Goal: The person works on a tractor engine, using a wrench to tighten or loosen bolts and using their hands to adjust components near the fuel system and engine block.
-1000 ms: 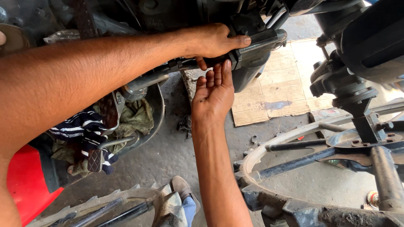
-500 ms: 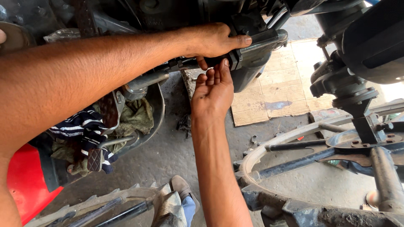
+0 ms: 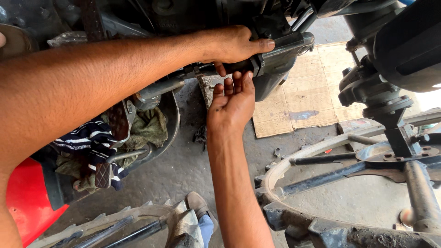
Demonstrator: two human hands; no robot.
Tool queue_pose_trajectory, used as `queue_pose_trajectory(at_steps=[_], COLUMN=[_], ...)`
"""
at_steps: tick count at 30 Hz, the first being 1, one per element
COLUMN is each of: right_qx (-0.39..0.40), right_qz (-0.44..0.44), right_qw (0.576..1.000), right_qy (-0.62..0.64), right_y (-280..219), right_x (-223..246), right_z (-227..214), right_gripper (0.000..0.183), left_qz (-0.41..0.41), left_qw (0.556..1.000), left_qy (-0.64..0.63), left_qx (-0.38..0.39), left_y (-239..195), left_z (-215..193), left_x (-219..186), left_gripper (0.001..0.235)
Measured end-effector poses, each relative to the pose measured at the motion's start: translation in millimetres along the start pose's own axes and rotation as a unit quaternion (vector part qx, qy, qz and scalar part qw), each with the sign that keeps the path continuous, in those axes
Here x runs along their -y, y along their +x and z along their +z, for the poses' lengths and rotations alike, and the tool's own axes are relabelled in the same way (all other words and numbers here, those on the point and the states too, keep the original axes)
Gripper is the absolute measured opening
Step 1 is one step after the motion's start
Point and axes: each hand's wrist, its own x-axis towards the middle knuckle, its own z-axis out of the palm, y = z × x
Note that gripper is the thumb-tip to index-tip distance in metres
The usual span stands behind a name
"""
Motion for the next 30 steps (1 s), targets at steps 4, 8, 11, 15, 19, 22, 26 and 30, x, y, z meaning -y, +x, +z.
queue_pose_trajectory(at_steps=[4, 8, 11, 15, 19, 22, 26, 30], right_qx=[0.051, 0.06, 0.048, 0.025, 0.049, 0.065, 0.012, 0.03], right_qz=[0.007, 0.017, 0.034, 0.042, 0.043, 0.048, 0.058, 0.049], right_qw=[0.998, 0.998, 0.998, 0.999, 0.997, 0.996, 0.998, 0.997], right_qy=[0.036, 0.033, 0.033, 0.024, 0.034, 0.046, 0.035, 0.049], right_y=[0, -1, 2, 2, 5, 8, 6, 5], right_x=[4, 7, 8, 6, 5, 6, 6, 5], right_z=[-2, -5, -3, -3, -3, -2, 3, 3], right_gripper=[0.021, 0.017, 0.016, 0.016, 0.016, 0.015, 0.016, 0.017], left_qz=[-0.007, -0.015, -0.005, -0.002, -0.007, -0.015, -0.01, -0.004], left_qw=[1.0, 1.0, 1.0, 1.0, 1.0, 1.0, 0.999, 1.0], left_qy=[0.014, 0.016, 0.018, 0.016, 0.016, 0.021, 0.037, 0.016], left_qx=[-0.005, -0.006, -0.009, -0.005, -0.007, -0.003, -0.004, 0.003], left_y=[-1, -1, -1, 0, -1, 1, 2, 0], left_z=[-1, 0, 1, 0, -1, -2, 1, 3], left_x=[-1, -1, -2, -2, -2, -3, -3, 2], left_gripper=[0.077, 0.077, 0.075, 0.076, 0.077, 0.079, 0.076, 0.076])
